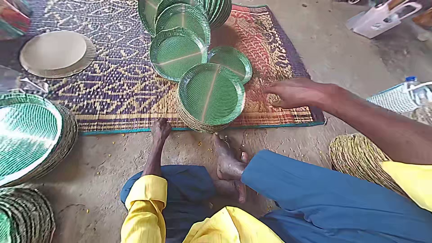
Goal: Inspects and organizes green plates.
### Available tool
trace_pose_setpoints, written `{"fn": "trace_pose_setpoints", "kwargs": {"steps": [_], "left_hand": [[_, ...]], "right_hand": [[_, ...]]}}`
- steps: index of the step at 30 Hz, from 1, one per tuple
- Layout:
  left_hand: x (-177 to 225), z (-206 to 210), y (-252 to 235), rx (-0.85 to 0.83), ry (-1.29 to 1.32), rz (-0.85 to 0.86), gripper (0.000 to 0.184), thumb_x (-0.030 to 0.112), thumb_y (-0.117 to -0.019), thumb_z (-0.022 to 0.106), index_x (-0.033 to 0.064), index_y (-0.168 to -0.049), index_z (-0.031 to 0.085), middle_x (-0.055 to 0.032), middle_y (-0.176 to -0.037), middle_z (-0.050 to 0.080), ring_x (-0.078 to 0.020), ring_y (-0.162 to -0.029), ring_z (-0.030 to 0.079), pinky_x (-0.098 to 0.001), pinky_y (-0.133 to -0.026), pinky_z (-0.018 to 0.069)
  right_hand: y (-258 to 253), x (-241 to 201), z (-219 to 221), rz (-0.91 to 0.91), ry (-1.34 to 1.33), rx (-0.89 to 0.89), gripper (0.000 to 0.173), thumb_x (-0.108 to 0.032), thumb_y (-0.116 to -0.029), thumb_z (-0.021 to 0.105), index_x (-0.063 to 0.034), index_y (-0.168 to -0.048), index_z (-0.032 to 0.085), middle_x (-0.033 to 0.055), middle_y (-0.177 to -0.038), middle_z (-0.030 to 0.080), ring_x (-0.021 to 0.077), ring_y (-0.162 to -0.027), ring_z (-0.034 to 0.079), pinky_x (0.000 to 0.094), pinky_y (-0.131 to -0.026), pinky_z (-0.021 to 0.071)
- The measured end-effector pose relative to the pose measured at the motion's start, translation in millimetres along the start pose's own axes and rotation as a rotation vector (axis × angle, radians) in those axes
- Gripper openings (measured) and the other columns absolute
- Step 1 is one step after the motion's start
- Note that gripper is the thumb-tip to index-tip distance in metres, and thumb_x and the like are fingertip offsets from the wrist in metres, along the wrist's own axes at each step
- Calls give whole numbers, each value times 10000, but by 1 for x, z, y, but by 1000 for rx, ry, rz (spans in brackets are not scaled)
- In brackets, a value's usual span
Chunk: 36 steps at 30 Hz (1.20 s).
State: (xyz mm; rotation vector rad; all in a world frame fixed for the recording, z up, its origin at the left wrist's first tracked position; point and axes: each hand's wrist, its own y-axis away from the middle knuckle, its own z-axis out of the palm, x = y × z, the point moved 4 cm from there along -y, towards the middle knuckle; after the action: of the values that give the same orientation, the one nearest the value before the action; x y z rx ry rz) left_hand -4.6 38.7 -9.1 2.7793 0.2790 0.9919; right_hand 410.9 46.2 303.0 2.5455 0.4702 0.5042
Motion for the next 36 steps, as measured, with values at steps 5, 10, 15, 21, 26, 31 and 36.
{"fn": "trace_pose_setpoints", "kwargs": {"steps": [5,10,15,21,26,31,36], "left_hand": [[-2,0,-4,19,-3,-2,335,231,-1040,528,39,-1261,691,-210,-1222,701,-400,-1185,649,-635,-1020,475],[3,-9,-3,75,-111,-34,344,286,-1011,580,68,-1247,704,-225,-1293,656,-425,-1283,566,-649,-1051,415],[-10,-23,-11,130,-168,-110,465,380,-1004,572,82,-1352,649,-240,-1377,598,-450,-1343,501,-664,-1070,380],[-9,-17,-16,76,-75,-98,472,385,-1013,542,82,-1362,639,-244,-1383,594,-449,-1348,500,-660,-1067,396],[6,-2,-14,157,188,120,450,303,-1023,532,33,-1369,629,-246,-1353,622,-460,-1312,530,-614,-1082,418],[34,20,11,-200,780,72,546,328,-1120,388,27,-1574,357,-243,-1512,497,-349,-1341,551,-531,-1112,445],[46,45,17,-329,1108,53,578,240,-1109,339,72,-1637,176,-194,-1611,359,-249,-1305,552,-419,-1044,491]], "right_hand": [[-79,-101,28,-232,-16,-91,524,-389,-966,711,-92,-1390,629,185,-1299,640,391,-1153,636,605,-957,493],[-135,-176,61,-290,-240,-47,636,-490,-976,672,-80,-1450,566,208,-1361,604,396,-1204,614,602,-1002,471],[-161,-195,68,-213,-429,112,596,-483,-949,710,-52,-1348,612,206,-1240,630,388,-1041,670,583,-865,540],[-164,-190,68,-207,-451,94,573,-469,-938,732,-71,-1334,620,193,-1247,635,381,-1034,674,596,-864,536],[-161,-186,70,-213,-474,108,579,-458,-951,722,-83,-1376,605,196,-1242,640,371,-1040,680,591,-881,540],[-146,-216,60,-241,-327,210,787,-360,-934,750,-83,-1579,393,266,-1384,548,443,-1222,585,601,-959,492],[-156,-245,59,-293,-333,362,806,-343,-901,776,-92,-1575,412,285,-1496,469,464,-1335,506,631,-996,452]]}}
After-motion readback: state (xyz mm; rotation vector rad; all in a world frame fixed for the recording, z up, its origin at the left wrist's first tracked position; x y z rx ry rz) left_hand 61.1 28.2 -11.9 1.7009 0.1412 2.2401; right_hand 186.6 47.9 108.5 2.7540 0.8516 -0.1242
